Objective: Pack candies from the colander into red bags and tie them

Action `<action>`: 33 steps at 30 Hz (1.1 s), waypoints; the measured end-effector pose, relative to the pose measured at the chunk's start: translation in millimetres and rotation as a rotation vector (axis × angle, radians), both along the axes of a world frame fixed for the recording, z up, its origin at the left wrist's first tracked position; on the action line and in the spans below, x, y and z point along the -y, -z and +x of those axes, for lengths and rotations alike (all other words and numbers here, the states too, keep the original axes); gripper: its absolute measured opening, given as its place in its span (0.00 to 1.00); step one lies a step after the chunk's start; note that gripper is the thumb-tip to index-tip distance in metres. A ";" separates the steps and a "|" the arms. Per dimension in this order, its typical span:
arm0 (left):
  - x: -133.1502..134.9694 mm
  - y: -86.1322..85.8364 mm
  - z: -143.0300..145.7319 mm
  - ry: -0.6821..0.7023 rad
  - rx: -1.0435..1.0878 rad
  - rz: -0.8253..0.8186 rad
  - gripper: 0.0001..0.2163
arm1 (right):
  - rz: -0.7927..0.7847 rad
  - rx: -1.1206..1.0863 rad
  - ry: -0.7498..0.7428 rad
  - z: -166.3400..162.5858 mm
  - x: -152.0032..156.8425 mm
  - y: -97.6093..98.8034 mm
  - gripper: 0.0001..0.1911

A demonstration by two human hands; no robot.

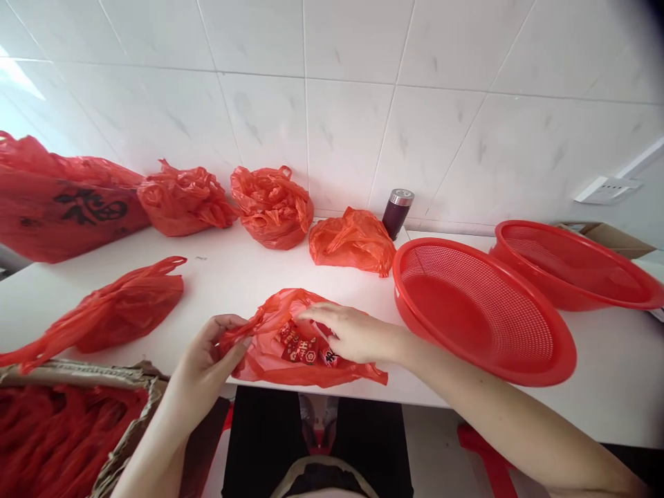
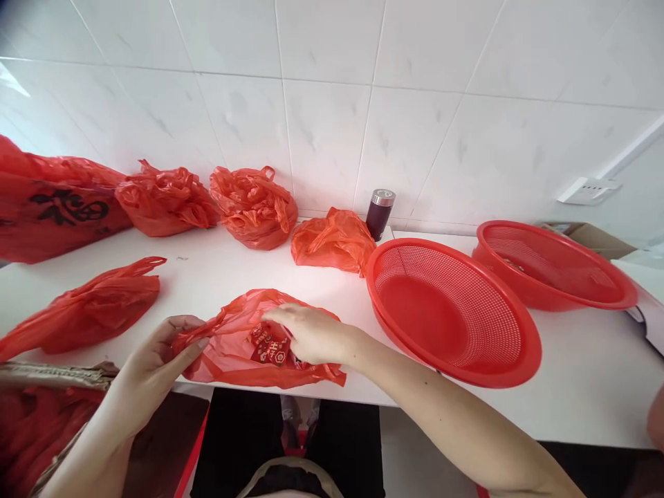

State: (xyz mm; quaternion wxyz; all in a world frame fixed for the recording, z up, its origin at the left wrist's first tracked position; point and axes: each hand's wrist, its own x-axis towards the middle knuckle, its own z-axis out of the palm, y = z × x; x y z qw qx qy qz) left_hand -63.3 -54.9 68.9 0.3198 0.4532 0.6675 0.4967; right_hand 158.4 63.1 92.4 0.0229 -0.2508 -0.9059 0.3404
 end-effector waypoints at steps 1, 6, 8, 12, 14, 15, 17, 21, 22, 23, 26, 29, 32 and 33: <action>0.3 1.2 -0.8 -0.004 -0.006 0.002 0.16 | -0.012 0.000 -0.028 3.0 -1.8 1.5 0.38; -3.3 6.3 -0.3 0.023 -0.014 0.025 0.21 | 0.077 -0.050 0.065 22.0 5.3 -1.6 0.34; -4.1 6.6 -0.7 0.065 -0.008 -0.007 0.25 | 0.152 -0.102 0.142 35.2 14.2 -8.9 0.30; -1.9 8.7 -5.4 0.119 -0.085 -0.082 0.23 | 0.184 0.026 0.305 70.1 39.3 -20.1 0.21; -0.6 11.0 -7.8 0.126 -0.116 -0.087 0.19 | 0.122 0.138 0.336 84.1 50.3 -17.2 0.18; -0.3 11.9 -8.6 0.121 -0.126 -0.085 0.18 | 0.077 0.181 0.330 88.7 54.1 -14.3 0.16; -0.6 12.3 -9.1 0.086 -0.144 -0.070 0.17 | 0.010 0.242 0.317 93.0 57.2 -9.5 0.08; -3.3 7.8 -6.8 -0.026 -0.201 -0.029 0.17 | 0.068 0.202 0.406 89.8 52.0 -14.2 0.08; -3.8 6.8 -6.1 -0.047 -0.216 -0.022 0.17 | 0.076 0.154 0.433 88.2 50.9 -16.4 0.07; -4.2 6.4 -5.5 -0.056 -0.233 -0.018 0.17 | 0.071 0.109 0.450 86.5 50.6 -17.3 0.06; -4.6 9.4 -5.3 -0.063 -0.324 -0.041 0.18 | 0.046 0.116 0.414 81.7 53.9 -6.8 0.13; -3.9 13.7 -7.4 -0.025 -0.394 -0.106 0.18 | 0.078 0.259 0.278 80.6 56.6 11.8 0.10; -3.4 10.2 -8.8 -0.010 -0.374 -0.098 0.16 | 0.086 0.233 0.286 87.1 51.4 7.7 0.04; -3.7 6.8 -8.6 -0.039 -0.364 -0.071 0.16 | 0.075 0.149 0.342 90.3 48.2 -1.0 0.05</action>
